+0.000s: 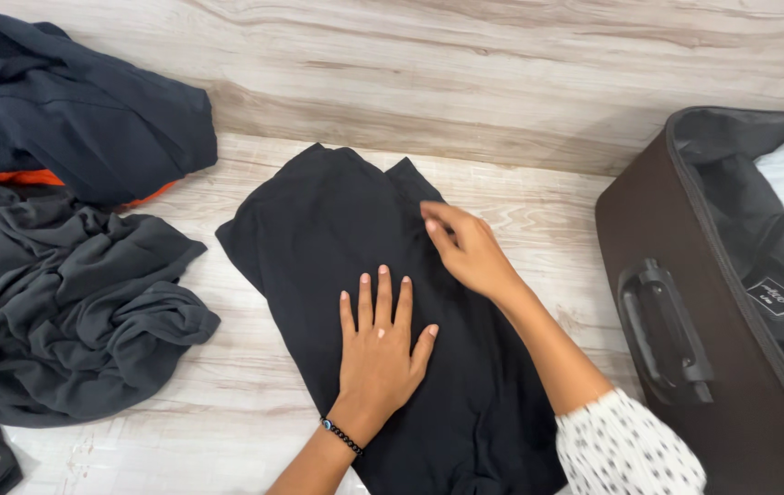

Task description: The person folds a light-colored shirt, a black shirt, and a black t-shirt on the floor, then places them into a suitcase. The person handles each garment one at a time, smoothing and folding them neatly.

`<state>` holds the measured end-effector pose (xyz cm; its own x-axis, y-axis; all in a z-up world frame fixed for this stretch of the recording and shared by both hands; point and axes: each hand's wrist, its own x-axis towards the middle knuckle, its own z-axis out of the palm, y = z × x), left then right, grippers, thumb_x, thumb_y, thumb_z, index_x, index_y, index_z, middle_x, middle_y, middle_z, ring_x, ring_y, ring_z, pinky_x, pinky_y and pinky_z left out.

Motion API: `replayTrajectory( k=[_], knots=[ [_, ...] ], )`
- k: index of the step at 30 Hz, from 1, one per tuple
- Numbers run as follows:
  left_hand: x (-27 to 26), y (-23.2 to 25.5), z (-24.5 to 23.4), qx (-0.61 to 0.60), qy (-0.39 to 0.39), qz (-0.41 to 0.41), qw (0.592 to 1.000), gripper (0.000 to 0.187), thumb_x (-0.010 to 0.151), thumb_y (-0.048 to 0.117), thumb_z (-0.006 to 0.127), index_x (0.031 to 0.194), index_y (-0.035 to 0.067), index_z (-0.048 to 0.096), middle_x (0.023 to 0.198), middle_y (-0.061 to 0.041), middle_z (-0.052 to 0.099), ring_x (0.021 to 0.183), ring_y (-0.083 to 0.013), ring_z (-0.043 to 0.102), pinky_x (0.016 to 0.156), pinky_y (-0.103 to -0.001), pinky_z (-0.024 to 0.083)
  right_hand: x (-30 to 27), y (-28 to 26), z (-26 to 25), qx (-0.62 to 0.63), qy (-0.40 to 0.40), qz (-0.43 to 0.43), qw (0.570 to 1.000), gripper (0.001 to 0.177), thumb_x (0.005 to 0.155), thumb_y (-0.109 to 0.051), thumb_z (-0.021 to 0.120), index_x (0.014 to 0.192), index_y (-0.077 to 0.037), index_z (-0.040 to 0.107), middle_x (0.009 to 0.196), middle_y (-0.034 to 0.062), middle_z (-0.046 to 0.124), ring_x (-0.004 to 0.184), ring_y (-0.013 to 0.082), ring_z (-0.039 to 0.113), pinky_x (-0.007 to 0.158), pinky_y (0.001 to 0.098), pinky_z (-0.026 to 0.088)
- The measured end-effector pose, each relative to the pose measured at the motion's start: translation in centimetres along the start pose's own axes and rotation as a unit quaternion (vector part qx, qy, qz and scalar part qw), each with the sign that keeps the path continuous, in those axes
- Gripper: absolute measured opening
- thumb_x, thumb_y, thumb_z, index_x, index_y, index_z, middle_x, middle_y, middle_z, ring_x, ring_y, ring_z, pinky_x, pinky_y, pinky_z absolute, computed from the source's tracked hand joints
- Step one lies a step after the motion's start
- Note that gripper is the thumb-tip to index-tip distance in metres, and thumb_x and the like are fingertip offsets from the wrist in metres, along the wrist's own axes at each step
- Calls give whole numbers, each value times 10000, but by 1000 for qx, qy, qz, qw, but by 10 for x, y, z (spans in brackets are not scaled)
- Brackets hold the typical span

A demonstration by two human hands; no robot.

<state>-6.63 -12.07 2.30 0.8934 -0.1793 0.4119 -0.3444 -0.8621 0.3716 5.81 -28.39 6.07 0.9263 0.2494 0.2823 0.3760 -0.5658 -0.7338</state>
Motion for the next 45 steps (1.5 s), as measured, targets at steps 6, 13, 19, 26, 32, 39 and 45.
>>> replayTrajectory(
  k=[6, 13, 19, 26, 32, 39, 45],
  knots=[
    [-1, -1, 1, -11, -10, 1, 1000, 675, 960, 441, 548, 1437, -33, 488, 1523, -307, 391, 1432, -493, 316, 1135, -658, 195, 57, 33, 45, -56, 7, 89, 994, 581, 1012, -394, 592, 1341, 84, 573, 1088, 211, 752, 976, 310, 740, 861, 379, 545],
    [2, -1, -2, -41, -6, -2, 999, 645, 968, 418, 562, 1426, -33, 507, 1534, -291, 399, 1427, -496, 309, 1129, -668, 184, 76, 23, 44, -7, -21, 128, 992, 351, 906, -320, 758, 939, 29, 769, 746, 90, 718, 691, 154, 660, 647, 316, 524],
    [7, -8, -12, -75, 101, 8, 992, 558, 995, 352, 569, 1405, -28, 563, 1558, -235, 457, 1472, -410, 381, 1186, -622, 224, 38, -6, 0, 93, 211, -2, 973, 235, 1012, -227, 697, 1008, 0, 639, 895, 61, 692, 621, 88, 566, 526, 273, 429],
    [9, -7, -17, -172, 29, -44, 984, 421, 971, 331, 628, 1263, 32, 674, 1474, -174, 564, 1379, -332, 510, 1173, -565, 296, -5, -2, -37, 79, 98, 208, 970, 478, 912, -342, 723, 1245, -16, 615, 980, 114, 747, 619, 147, 702, 537, 311, 537],
    [21, -44, -20, -90, 135, -118, 980, 412, 992, 359, 593, 1286, 80, 667, 1494, -123, 567, 1482, -355, 417, 1242, -622, 221, -40, 27, -60, -60, -8, 93, 994, 463, 890, -398, 752, 1144, -12, 722, 952, 100, 759, 899, 242, 721, 797, 383, 571],
    [61, -90, 3, 12, -14, -88, 996, 772, 912, 624, 533, 1482, 105, 490, 1600, -217, 324, 1487, -453, 177, 1121, -728, 53, -95, 15, -47, -303, 4, 75, 950, 404, 897, -425, 751, 977, -30, 716, 904, 147, 716, 880, 339, 695, 772, 431, 545],
    [95, -90, 12, 106, -2, 20, 994, 745, 938, 576, 533, 1470, 54, 511, 1593, -215, 403, 1525, -396, 257, 1212, -680, 83, -106, -15, -87, -245, -290, 269, 885, 454, 817, -488, 779, 838, -35, 805, 778, 107, 798, 753, 221, 785, 790, 346, 588]
  ],
)
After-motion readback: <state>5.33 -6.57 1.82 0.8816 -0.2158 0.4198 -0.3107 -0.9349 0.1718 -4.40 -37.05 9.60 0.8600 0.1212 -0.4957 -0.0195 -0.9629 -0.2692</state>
